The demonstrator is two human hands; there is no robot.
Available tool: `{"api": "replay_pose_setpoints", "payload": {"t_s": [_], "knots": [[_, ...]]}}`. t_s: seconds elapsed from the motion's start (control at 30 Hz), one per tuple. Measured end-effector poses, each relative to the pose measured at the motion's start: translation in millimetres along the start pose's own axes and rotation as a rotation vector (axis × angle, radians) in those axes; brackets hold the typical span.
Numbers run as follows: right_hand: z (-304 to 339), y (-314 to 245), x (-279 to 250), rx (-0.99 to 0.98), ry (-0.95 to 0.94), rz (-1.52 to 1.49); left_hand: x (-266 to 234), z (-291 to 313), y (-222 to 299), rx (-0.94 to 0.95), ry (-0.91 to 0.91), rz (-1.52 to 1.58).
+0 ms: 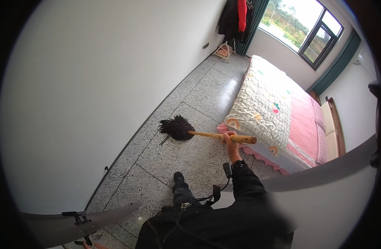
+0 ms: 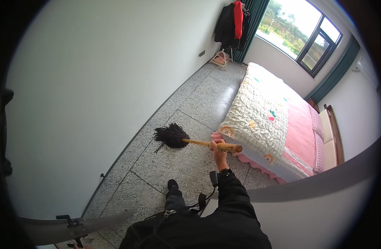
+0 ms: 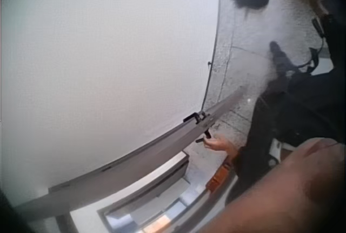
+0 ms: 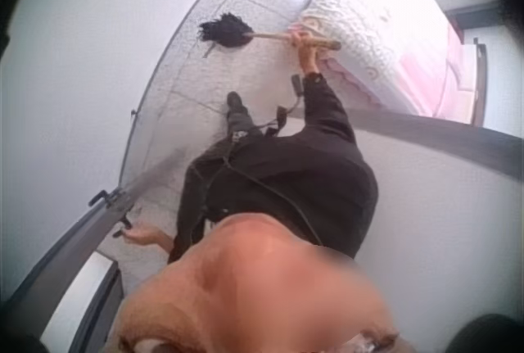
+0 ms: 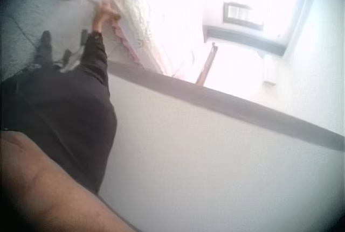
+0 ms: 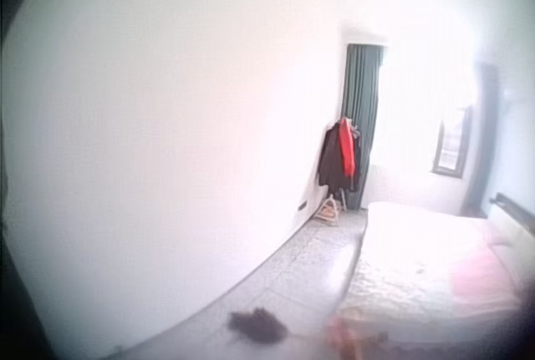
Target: The person sweeps the bedroom floor with a broom, then picks up a black umbrella from a clothes rack, opens and closes it, and hangs it back on the rack. The person resumes sweeping near the rack.
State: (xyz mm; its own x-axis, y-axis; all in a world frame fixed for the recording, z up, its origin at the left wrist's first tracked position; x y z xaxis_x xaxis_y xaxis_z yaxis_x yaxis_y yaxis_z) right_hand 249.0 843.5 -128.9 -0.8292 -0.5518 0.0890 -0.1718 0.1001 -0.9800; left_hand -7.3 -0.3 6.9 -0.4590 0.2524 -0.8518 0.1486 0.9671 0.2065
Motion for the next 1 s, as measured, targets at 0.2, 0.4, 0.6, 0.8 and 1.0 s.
{"api": "replay_pose_setpoints", "payload": {"t_s": [0.2, 0.4, 0.6, 0.8, 1.0], "knots": [[-62.5, -31.0, 2.1, 0.038, 0.113, -0.11, 43.7, -95.5, 13.2, 0.051, -0.289, -0.228], [-131.8, -35.1, -7.9, 0.105, 0.153, -0.101, 83.3, -166.4, 61.0, 0.048, -0.36, -0.481], [-205.1, -35.7, -18.1, 0.05, 0.155, 0.071, 140.3, -232.5, 100.0, 0.116, -0.205, -0.721], [-245.5, -27.9, -27.1, -0.037, 0.198, -0.001, 173.8, -280.4, 134.5, -0.077, -0.369, -0.66], [-234.6, -32.0, -19.0, 0.022, 0.244, -0.025, 188.4, -314.1, 154.9, -0.241, -0.45, -0.635]]}}
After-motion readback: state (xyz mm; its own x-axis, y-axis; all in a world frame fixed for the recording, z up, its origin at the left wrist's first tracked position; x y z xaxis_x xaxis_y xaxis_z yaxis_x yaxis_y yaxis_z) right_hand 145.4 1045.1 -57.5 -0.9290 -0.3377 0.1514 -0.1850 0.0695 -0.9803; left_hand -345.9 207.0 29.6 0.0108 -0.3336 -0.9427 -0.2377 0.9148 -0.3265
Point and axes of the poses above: each hand's wrist, its own z-axis away from the middle knuckle, its own x-axis out of the palm, y = z × x, the point moved 1 cm from there along -z, towards the middle knuckle, and after that the axes turned 15 degrees about -y, right-handed, at the moved point
